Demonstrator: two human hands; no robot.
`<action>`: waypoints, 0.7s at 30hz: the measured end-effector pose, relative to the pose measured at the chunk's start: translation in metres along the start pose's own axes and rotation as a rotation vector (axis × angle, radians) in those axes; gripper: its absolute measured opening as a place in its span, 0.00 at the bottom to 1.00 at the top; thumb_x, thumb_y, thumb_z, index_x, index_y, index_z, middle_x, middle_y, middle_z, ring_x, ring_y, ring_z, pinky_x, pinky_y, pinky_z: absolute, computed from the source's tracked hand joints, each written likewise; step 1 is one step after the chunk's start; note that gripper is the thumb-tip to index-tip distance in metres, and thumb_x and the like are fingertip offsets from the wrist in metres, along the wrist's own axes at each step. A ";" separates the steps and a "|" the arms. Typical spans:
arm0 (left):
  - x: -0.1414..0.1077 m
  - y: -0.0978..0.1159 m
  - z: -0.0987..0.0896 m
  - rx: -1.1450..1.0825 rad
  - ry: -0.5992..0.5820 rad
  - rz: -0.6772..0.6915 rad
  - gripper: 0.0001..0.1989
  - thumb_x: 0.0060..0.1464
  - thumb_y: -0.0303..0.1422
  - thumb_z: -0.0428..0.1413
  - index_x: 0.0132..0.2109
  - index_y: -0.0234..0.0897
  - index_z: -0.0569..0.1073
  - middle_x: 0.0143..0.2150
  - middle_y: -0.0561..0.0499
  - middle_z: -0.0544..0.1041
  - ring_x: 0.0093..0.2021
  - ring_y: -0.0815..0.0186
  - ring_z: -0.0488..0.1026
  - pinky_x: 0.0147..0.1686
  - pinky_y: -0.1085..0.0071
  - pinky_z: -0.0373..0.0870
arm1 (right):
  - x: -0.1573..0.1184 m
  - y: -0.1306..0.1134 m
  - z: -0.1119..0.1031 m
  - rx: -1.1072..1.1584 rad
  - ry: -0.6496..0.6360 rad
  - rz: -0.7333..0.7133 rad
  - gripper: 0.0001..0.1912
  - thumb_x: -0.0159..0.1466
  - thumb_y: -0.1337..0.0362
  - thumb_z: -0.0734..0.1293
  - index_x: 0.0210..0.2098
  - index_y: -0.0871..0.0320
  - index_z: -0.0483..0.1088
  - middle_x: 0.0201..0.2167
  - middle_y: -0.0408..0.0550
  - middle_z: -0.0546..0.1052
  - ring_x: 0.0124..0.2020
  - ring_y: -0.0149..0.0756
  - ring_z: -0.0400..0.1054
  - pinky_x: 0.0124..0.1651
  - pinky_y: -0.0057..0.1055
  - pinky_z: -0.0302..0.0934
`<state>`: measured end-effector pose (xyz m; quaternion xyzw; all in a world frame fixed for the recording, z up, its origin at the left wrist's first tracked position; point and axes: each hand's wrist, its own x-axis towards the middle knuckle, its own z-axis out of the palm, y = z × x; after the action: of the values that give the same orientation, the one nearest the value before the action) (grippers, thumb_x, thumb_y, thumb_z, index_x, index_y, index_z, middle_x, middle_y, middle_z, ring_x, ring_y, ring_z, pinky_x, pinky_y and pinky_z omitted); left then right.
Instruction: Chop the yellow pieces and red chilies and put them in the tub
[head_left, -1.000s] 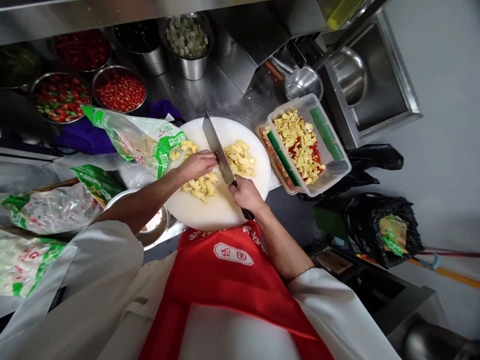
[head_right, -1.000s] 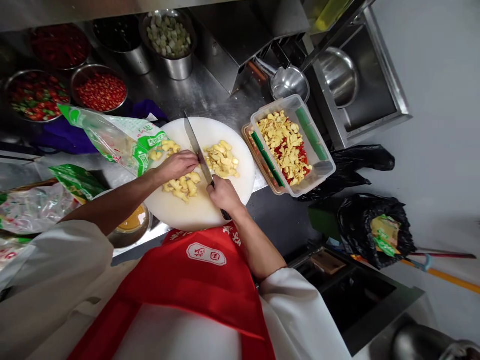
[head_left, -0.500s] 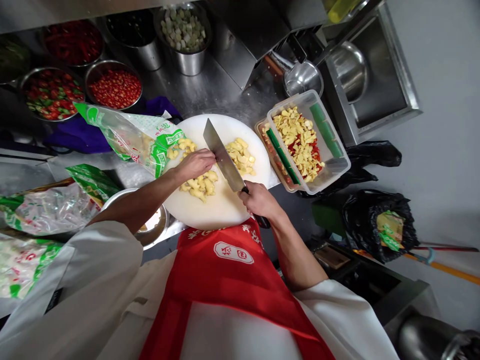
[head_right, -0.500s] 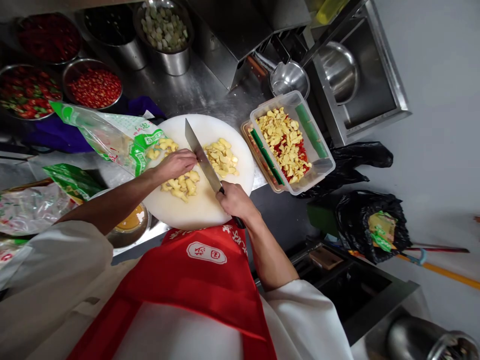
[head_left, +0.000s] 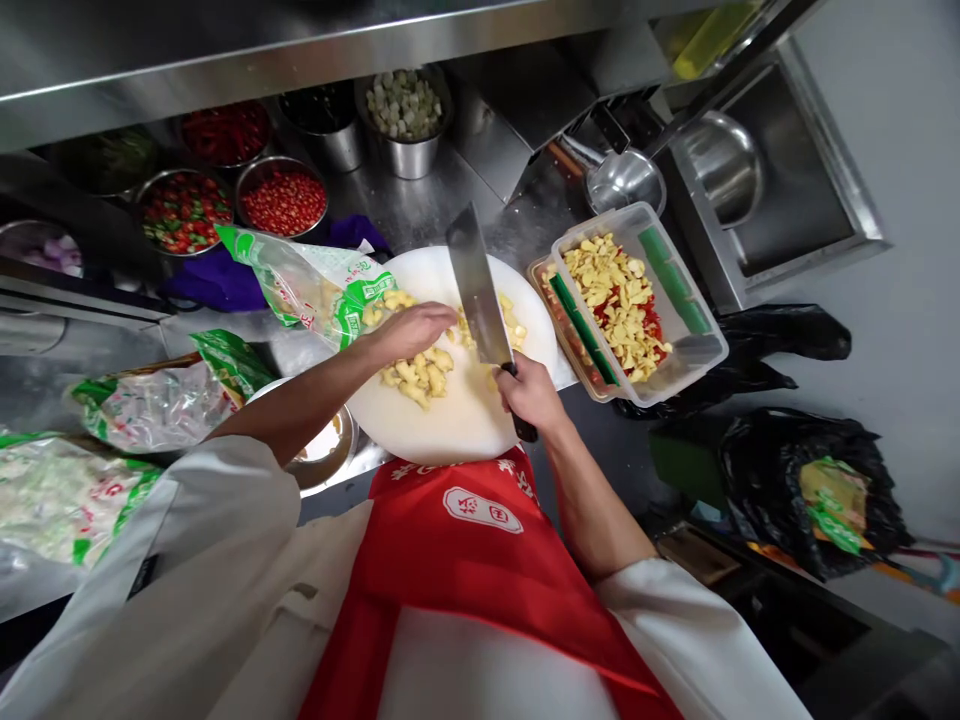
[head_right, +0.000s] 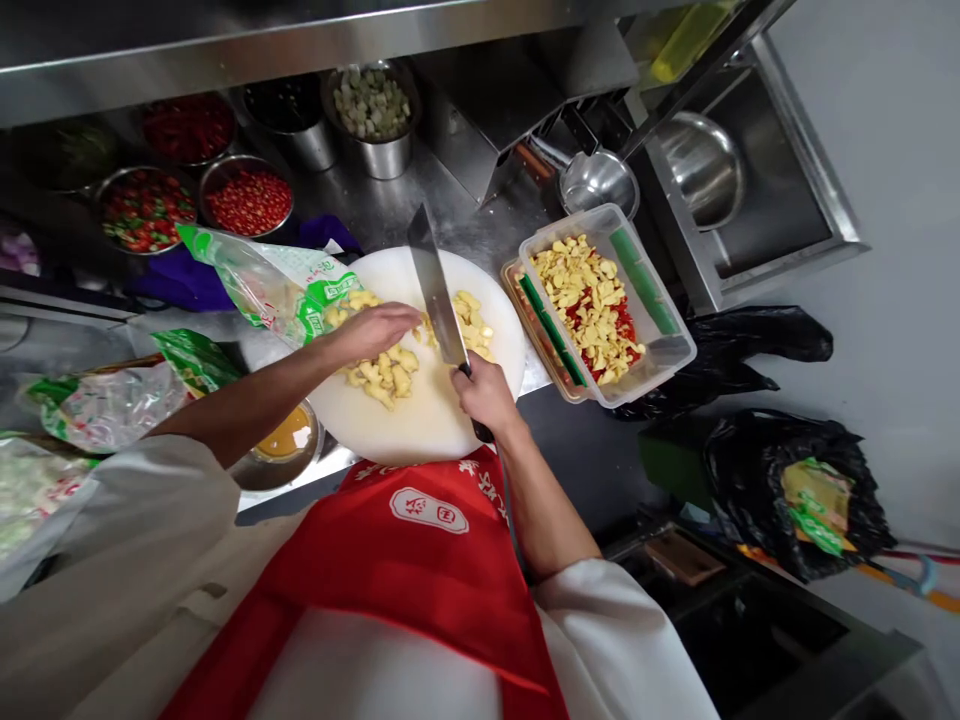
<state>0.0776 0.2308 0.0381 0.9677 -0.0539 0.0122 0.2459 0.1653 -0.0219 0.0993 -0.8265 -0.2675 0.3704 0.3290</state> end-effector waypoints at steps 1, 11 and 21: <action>-0.002 -0.007 -0.008 -0.008 0.047 -0.049 0.21 0.60 0.24 0.46 0.55 0.37 0.75 0.56 0.48 0.75 0.56 0.62 0.71 0.59 0.66 0.69 | -0.010 0.004 -0.008 -0.013 -0.007 0.005 0.10 0.65 0.58 0.60 0.29 0.54 0.61 0.14 0.36 0.68 0.16 0.31 0.66 0.25 0.25 0.57; -0.003 -0.043 -0.036 0.181 -0.246 -0.289 0.16 0.55 0.29 0.52 0.49 0.38 0.77 0.50 0.46 0.76 0.54 0.57 0.72 0.57 0.63 0.66 | -0.062 0.041 -0.026 -0.244 -0.276 -0.046 0.08 0.65 0.61 0.59 0.30 0.54 0.63 0.16 0.39 0.68 0.20 0.33 0.65 0.29 0.27 0.53; -0.004 -0.017 -0.016 -0.050 -0.148 -0.333 0.23 0.56 0.43 0.57 0.54 0.35 0.74 0.53 0.44 0.74 0.55 0.56 0.70 0.59 0.64 0.65 | -0.061 0.047 -0.005 -0.208 -0.101 -0.027 0.11 0.64 0.60 0.60 0.41 0.57 0.70 0.29 0.45 0.75 0.30 0.36 0.68 0.34 0.29 0.55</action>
<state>0.0758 0.2541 0.0440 0.9551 0.0889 -0.1013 0.2638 0.1433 -0.0959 0.0934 -0.8328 -0.3319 0.3771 0.2324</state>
